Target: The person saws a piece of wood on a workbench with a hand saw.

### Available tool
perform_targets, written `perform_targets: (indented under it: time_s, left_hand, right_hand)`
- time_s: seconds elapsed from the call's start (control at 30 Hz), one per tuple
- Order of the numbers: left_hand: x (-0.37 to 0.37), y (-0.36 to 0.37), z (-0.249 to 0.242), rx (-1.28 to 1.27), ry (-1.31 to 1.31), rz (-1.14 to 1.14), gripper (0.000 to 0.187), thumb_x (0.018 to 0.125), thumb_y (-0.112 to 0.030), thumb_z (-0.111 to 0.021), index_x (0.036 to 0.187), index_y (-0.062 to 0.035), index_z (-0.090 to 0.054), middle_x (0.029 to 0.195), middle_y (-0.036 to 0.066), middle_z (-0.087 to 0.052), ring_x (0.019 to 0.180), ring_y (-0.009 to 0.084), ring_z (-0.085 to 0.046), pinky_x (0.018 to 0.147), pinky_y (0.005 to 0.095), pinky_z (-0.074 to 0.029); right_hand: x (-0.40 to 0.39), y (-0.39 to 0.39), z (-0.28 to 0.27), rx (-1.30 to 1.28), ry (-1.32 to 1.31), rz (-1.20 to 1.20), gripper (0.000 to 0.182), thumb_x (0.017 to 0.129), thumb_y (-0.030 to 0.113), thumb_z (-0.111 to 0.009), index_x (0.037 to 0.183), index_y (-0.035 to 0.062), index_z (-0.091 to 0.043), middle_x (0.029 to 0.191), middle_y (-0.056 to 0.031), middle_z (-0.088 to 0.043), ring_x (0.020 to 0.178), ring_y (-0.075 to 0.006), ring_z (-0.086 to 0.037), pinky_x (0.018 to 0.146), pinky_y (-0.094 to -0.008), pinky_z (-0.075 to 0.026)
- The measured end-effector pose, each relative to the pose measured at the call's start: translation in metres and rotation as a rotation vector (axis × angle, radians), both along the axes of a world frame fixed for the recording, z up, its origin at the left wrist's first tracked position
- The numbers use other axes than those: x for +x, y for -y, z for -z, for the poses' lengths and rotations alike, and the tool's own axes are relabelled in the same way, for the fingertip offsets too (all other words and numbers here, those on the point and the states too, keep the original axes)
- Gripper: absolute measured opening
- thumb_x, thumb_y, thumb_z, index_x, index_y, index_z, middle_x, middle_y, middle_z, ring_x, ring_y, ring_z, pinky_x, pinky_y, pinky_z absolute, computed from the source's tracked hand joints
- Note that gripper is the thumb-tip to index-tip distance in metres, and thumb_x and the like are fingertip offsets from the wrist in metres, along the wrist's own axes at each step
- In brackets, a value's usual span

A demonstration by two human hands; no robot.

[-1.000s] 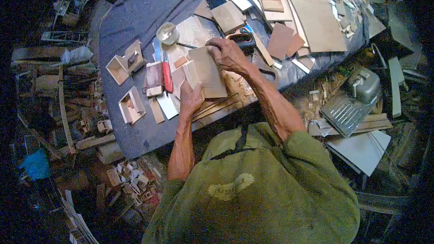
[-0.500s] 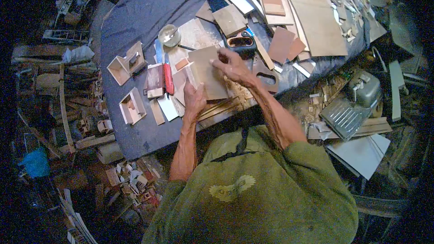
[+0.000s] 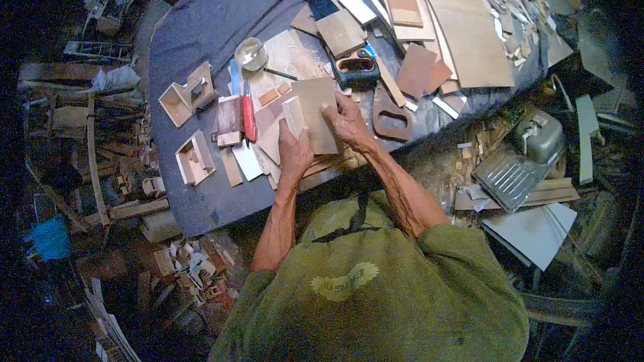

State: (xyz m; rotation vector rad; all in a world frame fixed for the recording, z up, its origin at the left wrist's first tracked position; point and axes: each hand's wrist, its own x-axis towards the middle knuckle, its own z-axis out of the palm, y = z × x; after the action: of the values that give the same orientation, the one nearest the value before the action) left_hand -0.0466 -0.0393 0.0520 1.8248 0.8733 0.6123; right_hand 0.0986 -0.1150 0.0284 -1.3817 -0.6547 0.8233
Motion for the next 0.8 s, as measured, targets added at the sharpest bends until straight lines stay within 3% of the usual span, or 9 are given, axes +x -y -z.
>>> perform_targets:
  time_s: [0.07,0.3,0.47,0.53,0.6,0.7,0.73,0.8]
  left_hand:
    - [0.001,0.002,0.0,0.077,-0.033,0.006,0.035,0.091,-0.007,-0.052,0.12,0.0077,-0.041,0.107,0.033,-0.062,0.099,0.0468,-0.064,0.085,0.0515,-0.049]
    - [0.009,0.003,0.012,0.073,0.04,-0.052,0.038,0.09,-0.007,-0.052,0.122,0.0107,-0.045,0.109,0.031,-0.063,0.101,0.0433,-0.064,0.088,0.0476,-0.05]
    - [0.014,-0.001,0.015,-0.188,0.077,-0.301,0.033,0.089,-0.003,-0.05,0.117,0.0131,-0.051,0.111,0.027,-0.064,0.104,0.0375,-0.065,0.09,0.0441,-0.05]
    - [0.016,0.0,0.012,-0.185,0.103,-0.368,0.033,0.089,-0.002,-0.05,0.118,0.0142,-0.051,0.112,0.027,-0.064,0.106,0.0376,-0.065,0.091,0.0433,-0.05]
    - [0.018,-0.001,0.01,-0.182,0.106,-0.403,0.034,0.089,0.0,-0.05,0.12,0.0143,-0.051,0.113,0.025,-0.065,0.106,0.0351,-0.066,0.09,0.0417,-0.051]
    - [0.017,-0.002,0.008,-0.17,0.072,-0.406,0.036,0.089,0.004,-0.05,0.123,0.0131,-0.052,0.116,0.022,-0.065,0.104,0.0305,-0.067,0.089,0.0392,-0.053]
    - [0.015,-0.004,0.006,-0.161,0.061,-0.402,0.037,0.088,0.004,-0.05,0.124,0.013,-0.052,0.116,0.022,-0.065,0.103,0.0309,-0.067,0.089,0.0392,-0.053]
    - [0.009,-0.007,-0.01,-0.143,0.071,-0.431,0.038,0.087,0.005,-0.05,0.124,0.0128,-0.052,0.116,0.022,-0.065,0.103,0.0313,-0.068,0.089,0.0391,-0.053]
  right_hand:
    - [0.003,0.001,0.004,-0.008,-0.02,-0.004,0.03,0.097,0.019,-0.062,0.123,0.0026,-0.062,0.105,-0.001,-0.065,0.093,-0.0101,-0.057,0.081,-0.029,-0.048]
    - [0.018,-0.001,-0.007,-0.088,-0.509,-0.032,0.045,0.101,0.038,-0.053,0.13,0.0044,-0.06,0.108,-0.0075,-0.066,0.092,-0.0158,-0.061,0.081,-0.0306,-0.049]
    - [0.023,0.02,0.004,-0.122,-0.205,-0.145,0.048,0.101,0.041,-0.053,0.132,0.0046,-0.059,0.109,-0.0097,-0.066,0.089,-0.0172,-0.062,0.08,-0.0329,-0.053]
    - [0.011,0.028,0.007,-0.125,-0.211,-0.106,0.043,0.101,0.036,-0.05,0.128,0.0031,-0.063,0.108,-0.0092,-0.067,0.093,-0.0183,-0.062,0.085,-0.0337,-0.051]
    - [0.01,0.031,0.016,-0.164,-0.268,-0.138,0.04,0.1,0.026,-0.057,0.133,0.0041,-0.059,0.105,-0.007,-0.066,0.089,-0.0144,-0.061,0.072,-0.0284,-0.053]
    - [0.002,0.028,0.022,-0.148,-0.007,-0.164,0.038,0.098,0.018,-0.06,0.133,0.0037,-0.059,0.101,-0.0046,-0.066,0.085,-0.0112,-0.061,0.068,-0.0274,-0.052]
    - [0.002,0.028,0.017,-0.125,-0.049,-0.18,0.038,0.096,0.016,-0.063,0.132,0.0022,-0.059,0.1,-0.0036,-0.066,0.082,-0.0098,-0.06,0.069,-0.0276,-0.052]
    - [-0.001,0.026,0.019,-0.115,0.088,-0.088,0.037,0.096,0.016,-0.063,0.13,0.0018,-0.059,0.099,-0.0051,-0.068,0.081,-0.0125,-0.063,0.071,-0.0289,-0.053]
